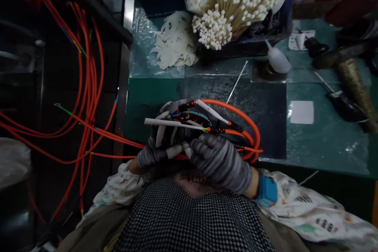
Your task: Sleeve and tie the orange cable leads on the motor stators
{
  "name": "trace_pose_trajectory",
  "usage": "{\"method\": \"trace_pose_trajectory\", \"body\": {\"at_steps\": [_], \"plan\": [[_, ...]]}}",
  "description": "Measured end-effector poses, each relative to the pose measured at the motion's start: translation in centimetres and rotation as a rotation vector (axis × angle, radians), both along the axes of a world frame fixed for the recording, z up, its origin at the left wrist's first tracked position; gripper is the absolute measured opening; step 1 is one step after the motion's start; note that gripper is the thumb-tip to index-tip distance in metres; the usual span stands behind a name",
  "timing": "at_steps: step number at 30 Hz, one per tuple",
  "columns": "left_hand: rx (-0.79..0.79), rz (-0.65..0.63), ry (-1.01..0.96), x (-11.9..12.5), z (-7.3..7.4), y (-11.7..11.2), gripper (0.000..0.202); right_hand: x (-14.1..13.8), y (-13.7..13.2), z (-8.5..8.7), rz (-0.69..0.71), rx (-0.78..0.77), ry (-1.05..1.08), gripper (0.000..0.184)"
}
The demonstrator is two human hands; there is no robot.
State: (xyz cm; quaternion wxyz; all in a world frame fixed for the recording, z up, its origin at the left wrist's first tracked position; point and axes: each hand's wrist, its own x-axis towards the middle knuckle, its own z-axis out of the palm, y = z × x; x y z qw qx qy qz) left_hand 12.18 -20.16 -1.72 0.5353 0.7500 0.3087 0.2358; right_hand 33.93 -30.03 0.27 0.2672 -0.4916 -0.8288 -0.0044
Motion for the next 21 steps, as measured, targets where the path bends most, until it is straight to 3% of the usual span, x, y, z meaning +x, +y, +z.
{"method": "trace_pose_trajectory", "body": {"at_steps": [1, 3, 7, 13, 18, 21], "plan": [[0.013, 0.01, 0.003, 0.2, 0.1, -0.2, 0.08, 0.5, -0.3, 0.2, 0.011, 0.012, 0.025, 0.028], [0.054, 0.018, 0.018, 0.7, 0.3, -0.5, 0.078, 1.4, -0.6, 0.4, -0.105, 0.017, 0.081, 0.031], [0.197, 0.03, 0.062, 2.1, 0.9, -1.0, 0.079, 2.4, 0.0, -0.8, -0.413, -0.062, 0.163, 0.069], [0.463, -0.027, 0.015, 3.1, 1.0, -0.8, 0.086, 3.6, 1.2, -2.5, -0.377, -0.147, 0.255, 0.071], [0.521, -0.121, 0.062, 2.7, 0.6, -0.3, 0.071, 4.2, 1.6, -2.7, -0.302, -0.138, 0.344, 0.077], [0.501, -0.117, 0.011, 2.5, 0.6, -0.1, 0.077, 4.2, 1.4, -2.5, -0.31, -0.19, 0.373, 0.076]]}}
